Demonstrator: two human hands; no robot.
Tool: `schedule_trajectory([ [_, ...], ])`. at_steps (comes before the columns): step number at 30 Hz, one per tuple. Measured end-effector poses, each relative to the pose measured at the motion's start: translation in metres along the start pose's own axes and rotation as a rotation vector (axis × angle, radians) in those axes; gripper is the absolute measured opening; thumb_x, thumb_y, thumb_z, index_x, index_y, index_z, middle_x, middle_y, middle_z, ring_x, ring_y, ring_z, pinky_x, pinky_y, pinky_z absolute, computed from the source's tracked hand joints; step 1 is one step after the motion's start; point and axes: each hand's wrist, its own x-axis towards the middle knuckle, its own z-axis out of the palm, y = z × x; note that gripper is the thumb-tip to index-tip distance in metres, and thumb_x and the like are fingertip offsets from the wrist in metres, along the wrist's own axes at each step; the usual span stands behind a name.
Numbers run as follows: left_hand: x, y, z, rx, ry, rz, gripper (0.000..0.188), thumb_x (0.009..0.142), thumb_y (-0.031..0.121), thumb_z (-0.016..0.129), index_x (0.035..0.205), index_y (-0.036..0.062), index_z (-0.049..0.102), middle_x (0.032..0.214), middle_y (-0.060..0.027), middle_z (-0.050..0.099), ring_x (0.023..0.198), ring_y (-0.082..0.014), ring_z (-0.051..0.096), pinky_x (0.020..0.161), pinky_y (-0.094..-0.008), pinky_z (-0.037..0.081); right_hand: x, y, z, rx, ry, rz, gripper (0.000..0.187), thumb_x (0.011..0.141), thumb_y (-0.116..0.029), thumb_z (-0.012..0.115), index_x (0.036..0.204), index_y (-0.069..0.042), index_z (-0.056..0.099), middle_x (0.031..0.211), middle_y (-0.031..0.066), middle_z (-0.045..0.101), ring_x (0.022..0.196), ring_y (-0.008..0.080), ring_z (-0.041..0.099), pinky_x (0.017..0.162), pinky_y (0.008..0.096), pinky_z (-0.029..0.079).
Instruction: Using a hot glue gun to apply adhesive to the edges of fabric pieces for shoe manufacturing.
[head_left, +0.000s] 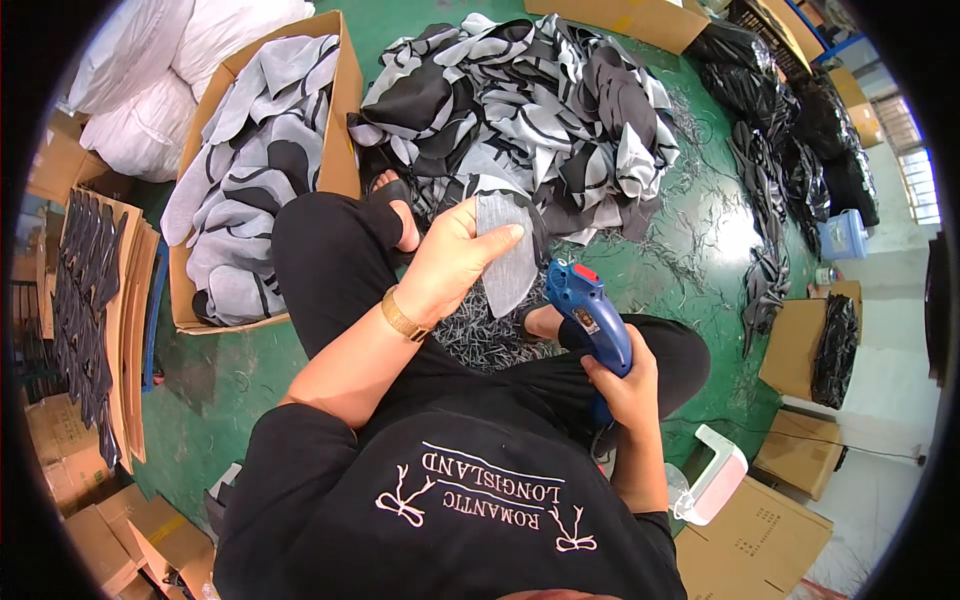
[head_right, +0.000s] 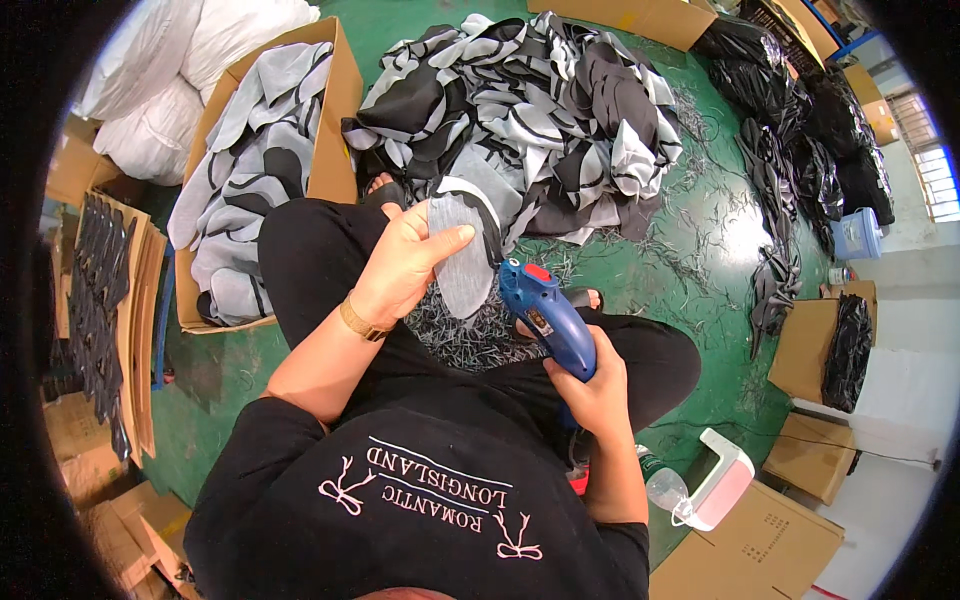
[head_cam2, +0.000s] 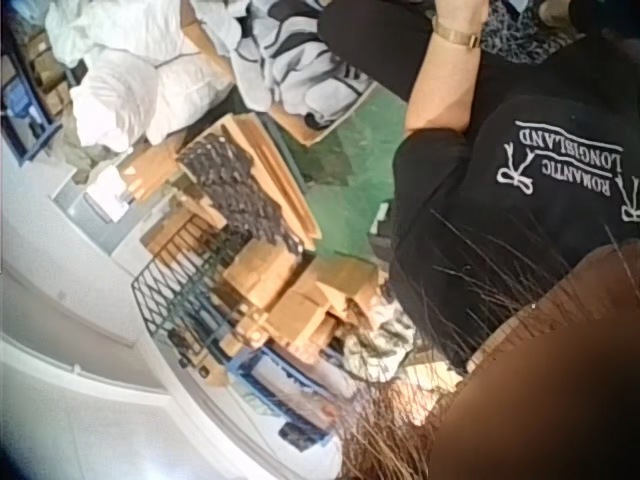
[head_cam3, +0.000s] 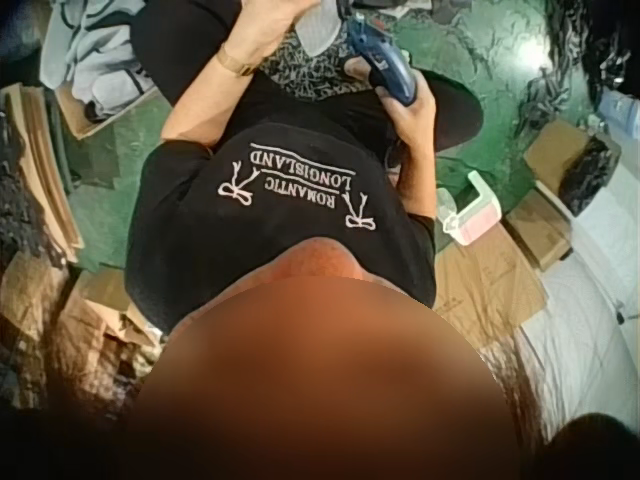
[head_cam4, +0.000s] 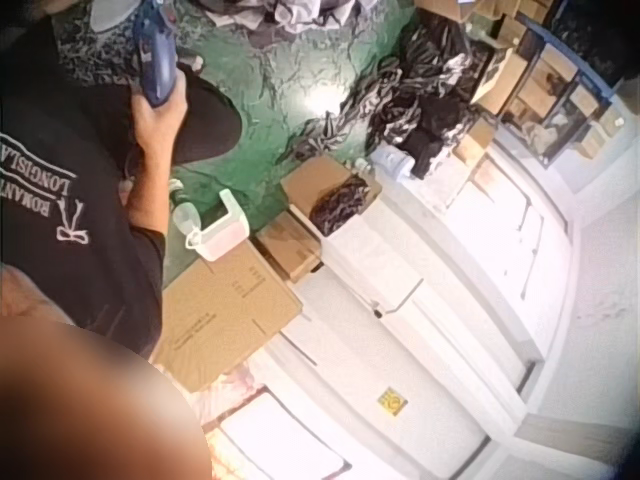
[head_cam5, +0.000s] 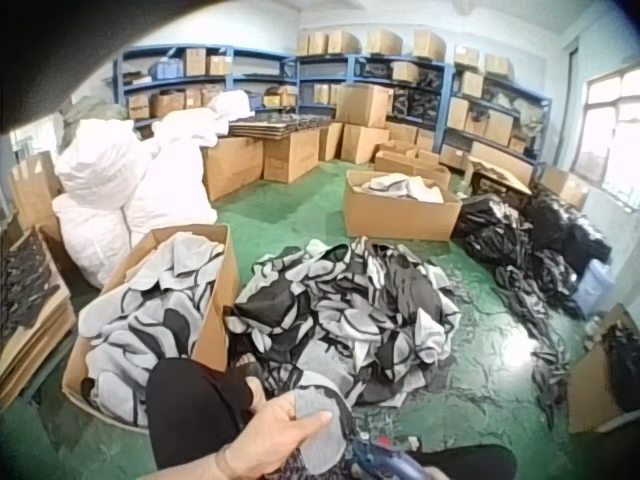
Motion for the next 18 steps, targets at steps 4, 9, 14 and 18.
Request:
schedule_trajectory([
  [4,-0.004,-0.003,0.0,0.168,-0.054,0.078,0.025,0.089,0.004,0.059,0.113,-0.0005,0.055,0.101,-0.0034,0.064,0.089,-0.0093,0.06,0.082,-0.0252,0.048,0.0,-0.003,-0.002,-0.022,0.004,-0.013,0.033,0.073,-0.003,0.07,0.103,0.0,0.055,0.074,0.001,0.057,0.06,0.0077,0.054,0.055,0.022,0.044],
  [9,-0.009,-0.003,0.002,0.353,-0.074,0.17,0.021,0.089,0.006,0.06,0.108,-0.0005,0.057,0.096,-0.0015,0.064,0.085,-0.0067,0.058,0.077,-0.0236,0.047,0.0,-0.005,-0.002,0.033,0.007,0.033,0.036,0.071,-0.005,0.07,0.103,0.0,0.057,0.079,0.0037,0.06,0.068,0.0113,0.056,0.064,0.0252,0.045],
  [14,-0.011,-0.006,-0.004,0.542,-0.146,0.261,0.018,0.088,0.008,0.061,0.104,-0.0002,0.058,0.093,-0.0003,0.064,0.081,-0.0055,0.057,0.074,-0.0236,0.048,0.004,0.001,-0.003,0.133,-0.051,0.029,0.039,0.071,-0.001,0.068,0.108,0.002,0.055,0.076,0.0029,0.059,0.059,0.0093,0.055,0.054,0.0228,0.045],
  [18,-0.011,-0.004,0.001,0.26,-0.083,0.061,0.02,0.089,0.011,0.062,0.106,0.0012,0.058,0.093,-0.0006,0.064,0.083,-0.0058,0.059,0.074,-0.0236,0.049,0.002,-0.011,-0.001,0.338,-0.055,0.132,0.041,0.069,-0.003,0.067,0.107,0.003,0.055,0.075,0.0046,0.058,0.058,0.012,0.056,0.054,0.0245,0.046],
])
